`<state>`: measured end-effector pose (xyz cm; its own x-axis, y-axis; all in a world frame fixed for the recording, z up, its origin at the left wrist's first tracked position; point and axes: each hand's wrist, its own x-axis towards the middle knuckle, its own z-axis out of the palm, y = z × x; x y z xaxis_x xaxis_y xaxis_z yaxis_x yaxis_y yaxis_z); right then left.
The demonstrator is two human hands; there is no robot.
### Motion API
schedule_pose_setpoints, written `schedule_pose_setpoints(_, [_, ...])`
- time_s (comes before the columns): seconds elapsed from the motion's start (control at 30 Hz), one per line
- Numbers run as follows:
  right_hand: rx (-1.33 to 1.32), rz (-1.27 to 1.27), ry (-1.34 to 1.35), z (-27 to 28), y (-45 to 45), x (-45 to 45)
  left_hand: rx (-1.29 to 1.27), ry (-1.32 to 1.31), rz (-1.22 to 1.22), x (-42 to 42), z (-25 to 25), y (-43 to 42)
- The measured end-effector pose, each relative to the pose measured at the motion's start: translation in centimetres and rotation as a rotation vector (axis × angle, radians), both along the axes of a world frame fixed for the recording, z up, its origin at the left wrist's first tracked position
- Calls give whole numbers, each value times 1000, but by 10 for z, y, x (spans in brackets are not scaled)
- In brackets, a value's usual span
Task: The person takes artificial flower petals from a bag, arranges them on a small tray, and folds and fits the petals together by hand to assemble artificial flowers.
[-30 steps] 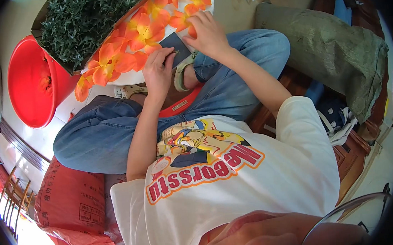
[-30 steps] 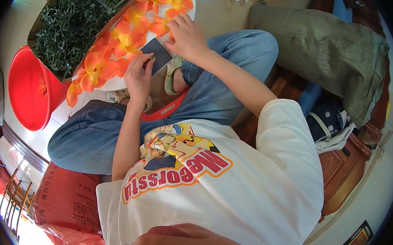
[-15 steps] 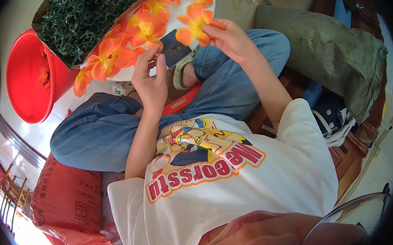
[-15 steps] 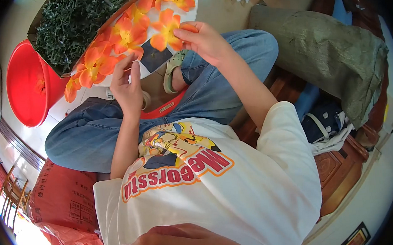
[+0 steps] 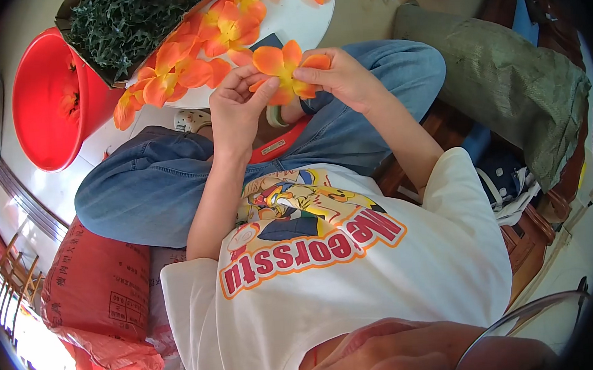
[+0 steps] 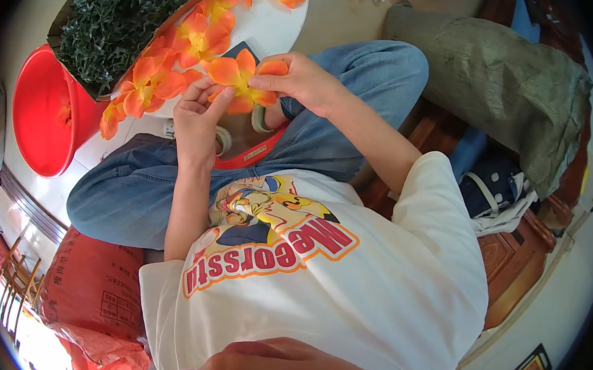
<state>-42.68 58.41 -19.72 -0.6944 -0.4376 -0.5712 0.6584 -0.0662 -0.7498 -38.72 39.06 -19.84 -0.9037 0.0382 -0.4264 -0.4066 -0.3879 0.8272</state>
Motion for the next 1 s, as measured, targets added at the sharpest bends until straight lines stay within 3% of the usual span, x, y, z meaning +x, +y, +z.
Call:
schedule_pose_setpoints(0.4, [-32,-135,12,-16,-14,-2,-29,-2,106,-9,-25,5])
schedule_pose_setpoints(1.0, [-39,-136,57,-20,-12,-11,-56,116,159,-14,-17,9])
